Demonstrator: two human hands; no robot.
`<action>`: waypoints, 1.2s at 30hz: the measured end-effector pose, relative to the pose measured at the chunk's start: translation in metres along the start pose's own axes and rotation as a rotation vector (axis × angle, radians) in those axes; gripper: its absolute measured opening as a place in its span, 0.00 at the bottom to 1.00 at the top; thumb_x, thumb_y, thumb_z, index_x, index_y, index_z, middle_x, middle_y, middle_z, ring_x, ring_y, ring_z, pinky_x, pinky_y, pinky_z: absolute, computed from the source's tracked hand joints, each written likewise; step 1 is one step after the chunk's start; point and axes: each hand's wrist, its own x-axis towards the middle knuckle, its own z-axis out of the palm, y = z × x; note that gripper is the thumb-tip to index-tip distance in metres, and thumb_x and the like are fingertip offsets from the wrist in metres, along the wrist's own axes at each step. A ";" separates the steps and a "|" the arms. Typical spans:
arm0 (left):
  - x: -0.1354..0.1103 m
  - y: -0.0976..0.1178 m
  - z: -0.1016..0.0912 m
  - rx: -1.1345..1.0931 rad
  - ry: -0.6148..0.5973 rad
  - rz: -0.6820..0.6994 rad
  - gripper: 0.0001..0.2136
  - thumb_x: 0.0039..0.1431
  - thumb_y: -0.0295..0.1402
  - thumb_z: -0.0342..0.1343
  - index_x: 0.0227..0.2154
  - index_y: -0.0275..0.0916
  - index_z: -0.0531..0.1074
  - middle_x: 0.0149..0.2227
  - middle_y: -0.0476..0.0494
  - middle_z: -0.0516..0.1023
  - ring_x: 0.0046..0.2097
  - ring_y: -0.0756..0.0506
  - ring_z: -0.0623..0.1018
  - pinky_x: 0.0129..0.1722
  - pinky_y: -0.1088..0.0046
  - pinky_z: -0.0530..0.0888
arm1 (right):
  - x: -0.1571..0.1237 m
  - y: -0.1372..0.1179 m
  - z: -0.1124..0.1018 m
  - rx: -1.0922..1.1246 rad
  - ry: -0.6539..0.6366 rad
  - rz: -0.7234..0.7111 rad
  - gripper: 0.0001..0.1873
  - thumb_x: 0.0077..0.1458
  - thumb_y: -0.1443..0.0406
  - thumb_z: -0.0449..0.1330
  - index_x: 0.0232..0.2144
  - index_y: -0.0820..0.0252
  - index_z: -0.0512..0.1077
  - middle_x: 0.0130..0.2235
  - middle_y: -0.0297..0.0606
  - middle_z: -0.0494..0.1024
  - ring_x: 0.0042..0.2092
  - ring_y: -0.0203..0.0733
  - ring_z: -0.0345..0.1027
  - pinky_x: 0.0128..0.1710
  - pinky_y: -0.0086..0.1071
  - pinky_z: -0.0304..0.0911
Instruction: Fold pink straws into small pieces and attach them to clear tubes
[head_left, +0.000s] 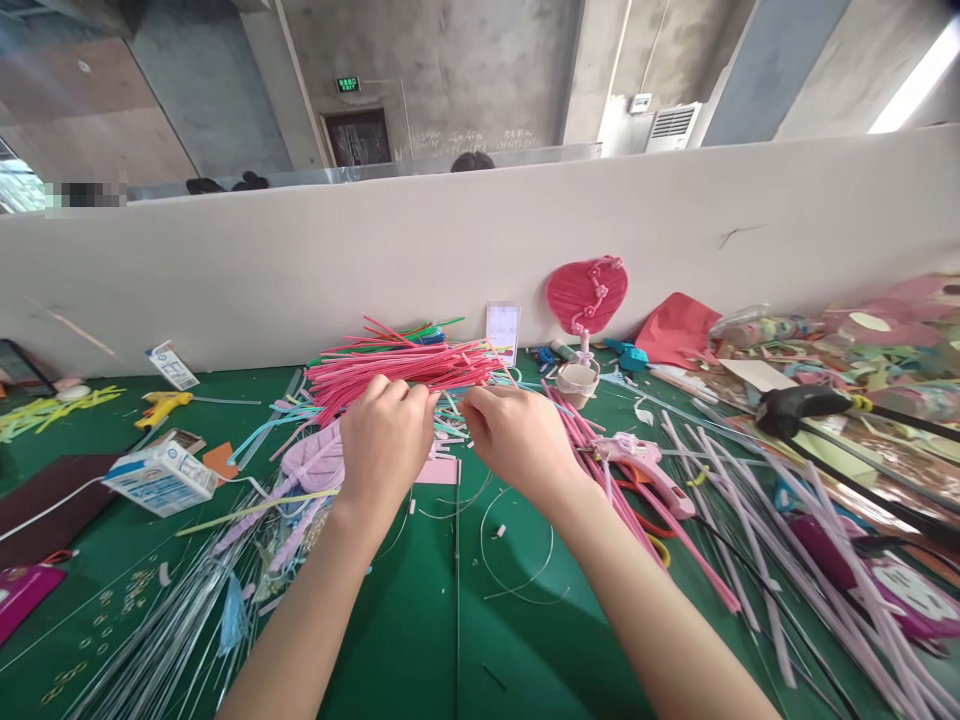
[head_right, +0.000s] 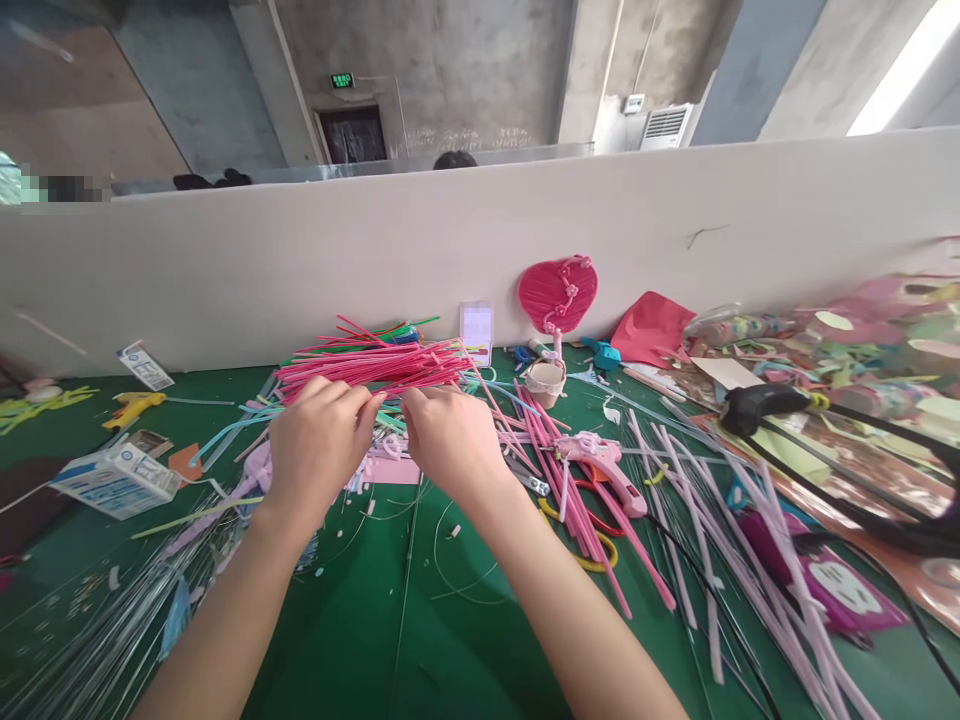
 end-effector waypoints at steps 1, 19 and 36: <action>0.000 0.000 0.001 0.008 0.008 0.035 0.15 0.63 0.34 0.52 0.20 0.38 0.71 0.21 0.43 0.72 0.30 0.43 0.71 0.23 0.69 0.60 | 0.000 0.001 0.001 -0.006 -0.001 -0.002 0.11 0.58 0.70 0.52 0.25 0.60 0.69 0.25 0.37 0.75 0.26 0.37 0.66 0.25 0.30 0.44; -0.001 -0.010 0.012 -0.002 0.099 0.093 0.10 0.63 0.31 0.52 0.28 0.37 0.75 0.26 0.42 0.77 0.35 0.43 0.73 0.29 0.69 0.63 | 0.000 0.002 0.002 0.014 -0.017 0.006 0.11 0.59 0.70 0.52 0.25 0.60 0.70 0.25 0.37 0.76 0.26 0.36 0.66 0.25 0.30 0.43; 0.000 -0.010 0.017 0.008 0.036 0.149 0.12 0.64 0.33 0.51 0.27 0.37 0.75 0.27 0.43 0.78 0.37 0.42 0.74 0.34 0.67 0.65 | 0.001 0.005 0.007 0.030 -0.020 0.034 0.11 0.58 0.69 0.53 0.25 0.60 0.70 0.26 0.37 0.76 0.26 0.36 0.66 0.25 0.30 0.44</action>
